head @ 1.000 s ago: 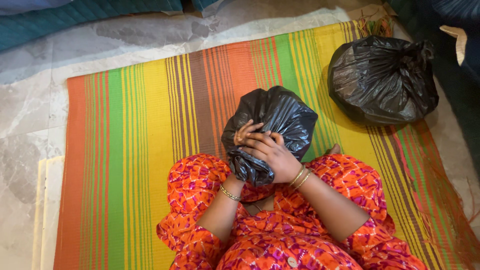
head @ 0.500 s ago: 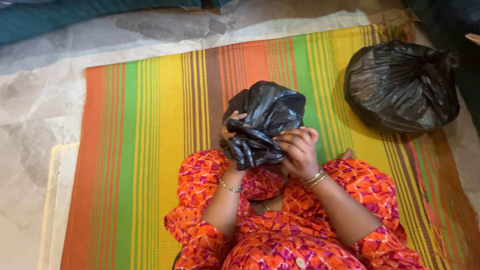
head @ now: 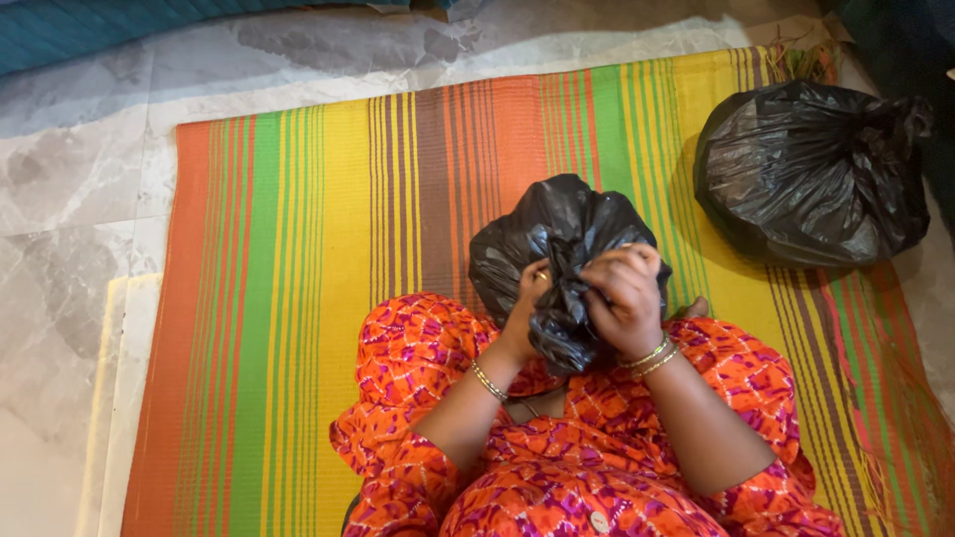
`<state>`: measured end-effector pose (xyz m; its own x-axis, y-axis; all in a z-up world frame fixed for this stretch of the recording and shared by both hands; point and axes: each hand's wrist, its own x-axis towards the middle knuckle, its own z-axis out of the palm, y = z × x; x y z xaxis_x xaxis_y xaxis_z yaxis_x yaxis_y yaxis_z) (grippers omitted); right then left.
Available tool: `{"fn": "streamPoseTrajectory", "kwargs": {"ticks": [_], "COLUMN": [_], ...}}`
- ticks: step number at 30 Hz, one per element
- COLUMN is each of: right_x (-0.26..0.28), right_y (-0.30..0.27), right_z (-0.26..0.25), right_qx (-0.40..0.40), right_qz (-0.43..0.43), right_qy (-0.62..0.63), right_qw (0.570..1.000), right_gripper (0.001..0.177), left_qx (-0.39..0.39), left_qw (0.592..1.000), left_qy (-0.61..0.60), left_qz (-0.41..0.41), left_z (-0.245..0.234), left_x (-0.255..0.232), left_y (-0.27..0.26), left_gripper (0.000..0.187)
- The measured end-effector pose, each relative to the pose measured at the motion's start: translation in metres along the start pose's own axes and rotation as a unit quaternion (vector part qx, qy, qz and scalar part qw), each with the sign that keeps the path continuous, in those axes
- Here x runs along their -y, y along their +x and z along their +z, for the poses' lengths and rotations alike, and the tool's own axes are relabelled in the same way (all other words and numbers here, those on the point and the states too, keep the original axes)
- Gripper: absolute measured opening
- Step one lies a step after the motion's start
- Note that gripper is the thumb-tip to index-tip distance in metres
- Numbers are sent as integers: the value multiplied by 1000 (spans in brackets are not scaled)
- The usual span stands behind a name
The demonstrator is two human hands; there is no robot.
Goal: The person places a stack of clear plastic cups into a black plastic bag, then gathers and ties the bag closed. The person then picks up a second black bag and ties it closed as well.
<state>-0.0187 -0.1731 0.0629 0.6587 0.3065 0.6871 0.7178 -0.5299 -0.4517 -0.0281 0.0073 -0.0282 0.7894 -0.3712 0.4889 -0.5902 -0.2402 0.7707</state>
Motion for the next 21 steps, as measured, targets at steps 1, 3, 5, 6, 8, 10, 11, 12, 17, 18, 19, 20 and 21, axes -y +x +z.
{"fn": "streamPoseTrajectory", "kwargs": {"ticks": [1,3,5,6,8,10,11,12,17,18,19,20,21], "right_x": [3,10,18,24,38,53,57,59,57,55,54,52,51], "right_y": [1,4,8,9,11,10,11,12,15,15,15,14,13], "right_z": [1,2,1,1,0,-3,-5,-7,-15,-16,-16,-17,-16], "right_qx": [20,55,88,91,96,104,108,103,47,38,29,20,11], "right_qz": [-12,-46,-93,-126,-191,-230,-249,-256,-266,-261,-257,-252,-252], "right_qy": [-5,-10,-11,-9,-4,-6,-8,-6,16,18,20,22,16], "right_qw": [1000,997,992,988,977,968,962,961,963,964,966,967,967], "right_gripper": [28,27,26,26,25,26,27,27,29,29,29,30,29], "left_qx": [-12,-25,-22,-23,-27,-54,-65,-106,-286,-279,-278,-269,-277], "left_qw": [1000,999,999,998,998,996,996,992,956,949,928,890,910], "left_qy": [-3,13,39,44,52,61,63,69,19,-69,-154,-244,-224], "left_qz": [8,18,26,25,27,25,25,20,-63,-130,-194,-274,-211], "left_z": [7,13,15,14,9,4,1,-1,-8,-10,-13,-15,-18], "left_x": [2,6,7,5,1,-4,-6,-8,-8,-7,-5,-5,-4], "left_y": [-1,-7,-9,-12,-13,-10,-7,-5,11,14,16,17,19], "left_gripper": [47,46,45,44,44,43,42,42,41,41,41,44,44]}}
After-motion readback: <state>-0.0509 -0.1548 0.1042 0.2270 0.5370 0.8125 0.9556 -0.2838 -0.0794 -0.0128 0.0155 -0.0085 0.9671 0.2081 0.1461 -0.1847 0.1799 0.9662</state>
